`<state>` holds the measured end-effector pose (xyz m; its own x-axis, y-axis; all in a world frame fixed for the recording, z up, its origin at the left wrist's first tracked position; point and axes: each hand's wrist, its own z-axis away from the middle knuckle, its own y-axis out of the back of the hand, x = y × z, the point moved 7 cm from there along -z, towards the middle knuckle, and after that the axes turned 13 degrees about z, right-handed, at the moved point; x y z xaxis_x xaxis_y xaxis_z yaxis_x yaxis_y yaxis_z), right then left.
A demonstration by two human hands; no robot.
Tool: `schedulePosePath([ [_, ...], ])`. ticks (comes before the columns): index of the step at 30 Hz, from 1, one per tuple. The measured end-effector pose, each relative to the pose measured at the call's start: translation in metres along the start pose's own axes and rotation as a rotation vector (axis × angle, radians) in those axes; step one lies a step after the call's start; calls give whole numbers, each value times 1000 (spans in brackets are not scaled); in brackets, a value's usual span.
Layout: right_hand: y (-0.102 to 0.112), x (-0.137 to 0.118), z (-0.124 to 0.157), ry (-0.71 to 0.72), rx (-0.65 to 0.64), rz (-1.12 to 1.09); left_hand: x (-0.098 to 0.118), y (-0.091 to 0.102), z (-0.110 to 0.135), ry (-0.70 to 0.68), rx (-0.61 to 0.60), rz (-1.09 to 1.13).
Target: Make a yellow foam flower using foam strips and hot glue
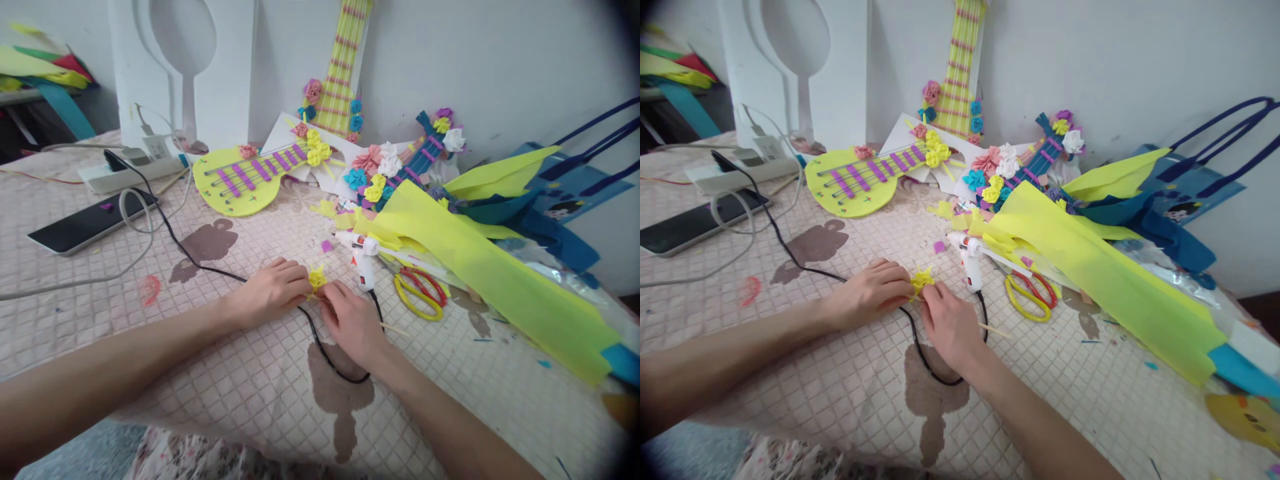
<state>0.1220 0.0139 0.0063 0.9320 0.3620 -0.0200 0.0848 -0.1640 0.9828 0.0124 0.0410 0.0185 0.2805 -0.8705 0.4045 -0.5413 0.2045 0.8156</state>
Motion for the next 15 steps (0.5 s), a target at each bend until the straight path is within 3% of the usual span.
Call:
schedulePosePath([
  [15,4,-4,-1,-14,93,48,4,5,-2,66,144,14],
])
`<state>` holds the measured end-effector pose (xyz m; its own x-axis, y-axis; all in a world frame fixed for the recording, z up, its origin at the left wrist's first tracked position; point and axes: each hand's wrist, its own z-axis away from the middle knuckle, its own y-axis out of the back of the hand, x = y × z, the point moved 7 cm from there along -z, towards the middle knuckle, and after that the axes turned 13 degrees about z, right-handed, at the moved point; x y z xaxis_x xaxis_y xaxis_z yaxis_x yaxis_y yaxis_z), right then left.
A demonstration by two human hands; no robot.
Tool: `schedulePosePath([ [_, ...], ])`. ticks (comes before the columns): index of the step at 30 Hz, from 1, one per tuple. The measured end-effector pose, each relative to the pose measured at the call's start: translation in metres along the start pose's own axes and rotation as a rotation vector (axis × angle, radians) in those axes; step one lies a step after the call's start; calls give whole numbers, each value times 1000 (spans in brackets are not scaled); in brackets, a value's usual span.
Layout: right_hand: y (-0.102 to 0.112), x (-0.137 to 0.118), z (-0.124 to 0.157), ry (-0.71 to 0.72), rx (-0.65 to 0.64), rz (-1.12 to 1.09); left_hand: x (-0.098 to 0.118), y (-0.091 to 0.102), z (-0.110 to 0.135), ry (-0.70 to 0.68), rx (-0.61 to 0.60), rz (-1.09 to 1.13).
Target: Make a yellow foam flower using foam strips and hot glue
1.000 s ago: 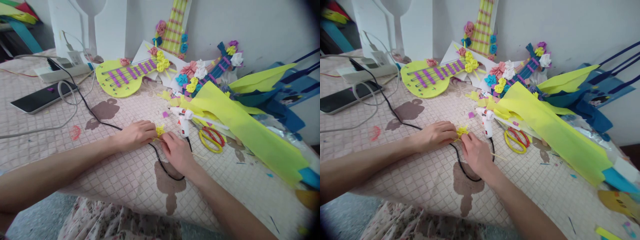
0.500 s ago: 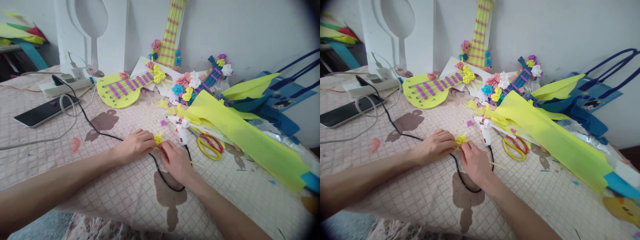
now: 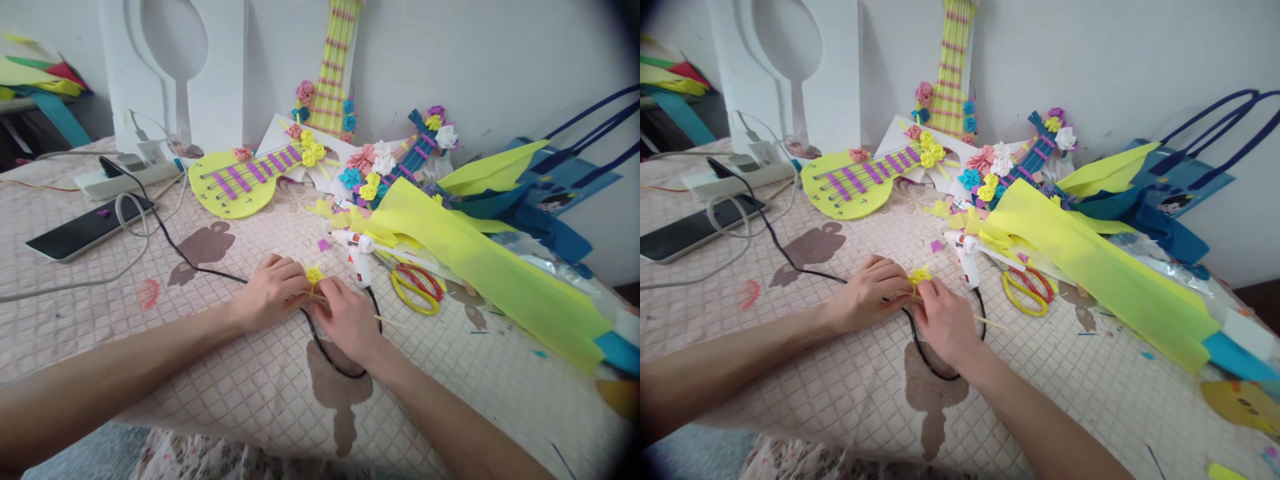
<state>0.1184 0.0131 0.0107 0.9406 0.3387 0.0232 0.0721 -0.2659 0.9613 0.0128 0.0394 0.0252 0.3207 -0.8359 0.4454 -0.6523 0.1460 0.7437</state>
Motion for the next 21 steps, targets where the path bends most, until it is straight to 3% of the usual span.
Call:
schedulePosePath([
  [13,3,-1,-1,49,80,43,2,2,2,10,36,-37],
  [21,1,7,0,39,70,-62,2,1,1,15,46,-76],
])
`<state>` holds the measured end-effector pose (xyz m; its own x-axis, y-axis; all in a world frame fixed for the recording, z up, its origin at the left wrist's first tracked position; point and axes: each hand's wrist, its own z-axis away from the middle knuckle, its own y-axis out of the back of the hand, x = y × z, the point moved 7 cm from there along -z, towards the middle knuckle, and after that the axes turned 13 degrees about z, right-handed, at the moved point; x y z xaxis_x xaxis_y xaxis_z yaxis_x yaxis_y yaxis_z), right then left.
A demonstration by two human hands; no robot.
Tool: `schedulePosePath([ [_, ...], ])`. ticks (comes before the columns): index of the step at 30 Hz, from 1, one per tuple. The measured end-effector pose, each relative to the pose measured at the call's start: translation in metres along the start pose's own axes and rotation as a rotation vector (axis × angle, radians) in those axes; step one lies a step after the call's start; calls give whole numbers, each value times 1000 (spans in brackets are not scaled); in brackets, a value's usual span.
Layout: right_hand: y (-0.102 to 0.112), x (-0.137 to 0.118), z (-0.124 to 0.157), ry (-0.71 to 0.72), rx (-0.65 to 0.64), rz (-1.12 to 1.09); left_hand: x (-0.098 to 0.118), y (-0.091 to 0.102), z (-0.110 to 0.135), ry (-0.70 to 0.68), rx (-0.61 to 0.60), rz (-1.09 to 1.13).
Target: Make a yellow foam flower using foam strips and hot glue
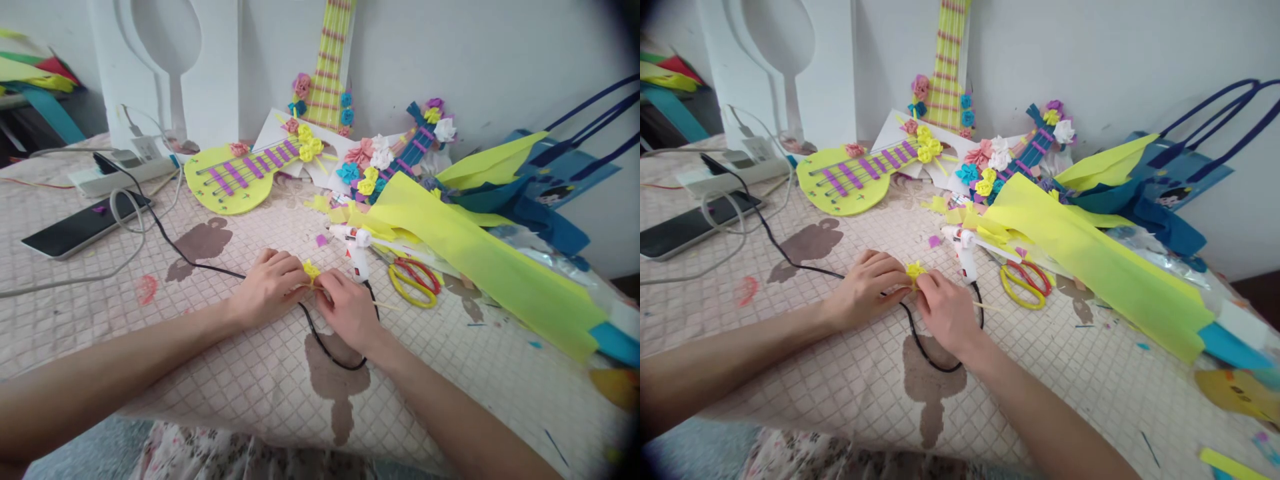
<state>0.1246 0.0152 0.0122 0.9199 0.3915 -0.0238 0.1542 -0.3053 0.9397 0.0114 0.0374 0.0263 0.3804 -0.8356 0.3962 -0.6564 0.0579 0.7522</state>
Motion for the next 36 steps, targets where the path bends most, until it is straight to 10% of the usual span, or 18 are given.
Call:
schedulePosePath([
  [36,0,2,2,48,3,7,14,-3,-1,-69,-16,-187],
])
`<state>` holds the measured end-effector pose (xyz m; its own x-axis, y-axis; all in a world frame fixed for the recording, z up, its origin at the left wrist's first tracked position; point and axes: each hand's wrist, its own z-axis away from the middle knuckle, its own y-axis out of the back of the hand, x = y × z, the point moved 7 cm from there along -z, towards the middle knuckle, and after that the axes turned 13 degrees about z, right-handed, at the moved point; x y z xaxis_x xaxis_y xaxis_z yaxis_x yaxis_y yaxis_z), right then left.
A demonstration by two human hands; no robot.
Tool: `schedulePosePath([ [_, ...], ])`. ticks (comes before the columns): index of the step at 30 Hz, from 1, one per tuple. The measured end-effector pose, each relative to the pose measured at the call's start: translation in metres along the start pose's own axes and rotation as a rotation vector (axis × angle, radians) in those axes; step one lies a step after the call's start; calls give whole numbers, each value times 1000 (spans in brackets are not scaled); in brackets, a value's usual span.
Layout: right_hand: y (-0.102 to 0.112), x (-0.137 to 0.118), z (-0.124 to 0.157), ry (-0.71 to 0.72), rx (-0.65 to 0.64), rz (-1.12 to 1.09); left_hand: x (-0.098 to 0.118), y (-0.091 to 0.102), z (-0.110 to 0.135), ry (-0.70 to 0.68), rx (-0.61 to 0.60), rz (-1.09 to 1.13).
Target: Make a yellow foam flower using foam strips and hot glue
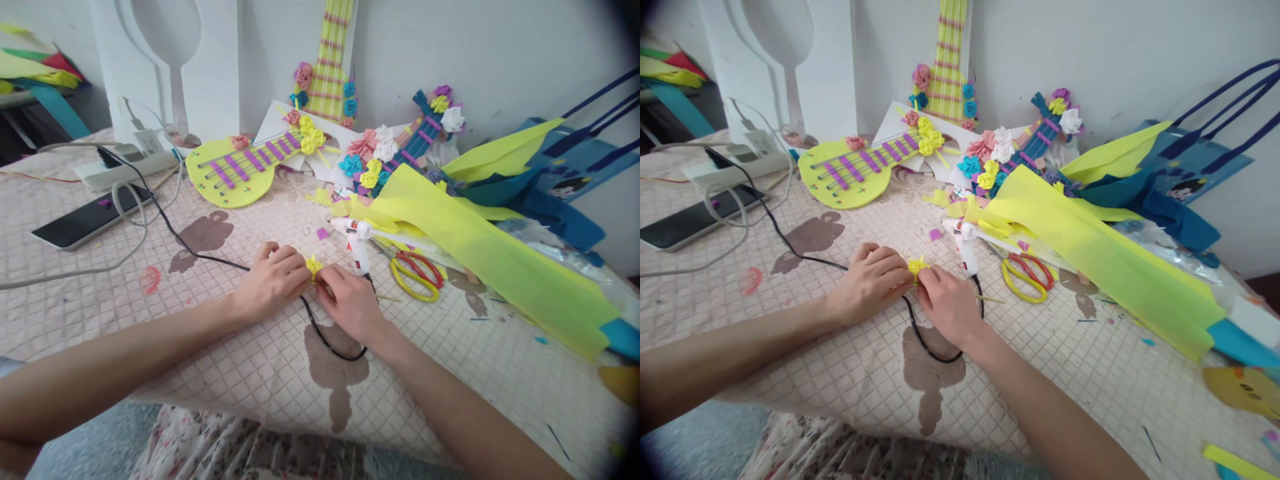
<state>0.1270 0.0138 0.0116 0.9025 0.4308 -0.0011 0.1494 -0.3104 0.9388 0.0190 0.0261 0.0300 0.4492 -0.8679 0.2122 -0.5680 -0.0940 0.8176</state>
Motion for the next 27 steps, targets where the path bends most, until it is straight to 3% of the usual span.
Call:
schedulePosePath([
  [12,-6,-1,3,14,-29,-33,-3,-5,5,153,-102,157],
  [22,-6,-4,4,46,-55,-31,-12,-7,9,295,-125,271],
  [27,-3,-5,4,38,-4,-33,-15,-7,8,318,-118,316],
])
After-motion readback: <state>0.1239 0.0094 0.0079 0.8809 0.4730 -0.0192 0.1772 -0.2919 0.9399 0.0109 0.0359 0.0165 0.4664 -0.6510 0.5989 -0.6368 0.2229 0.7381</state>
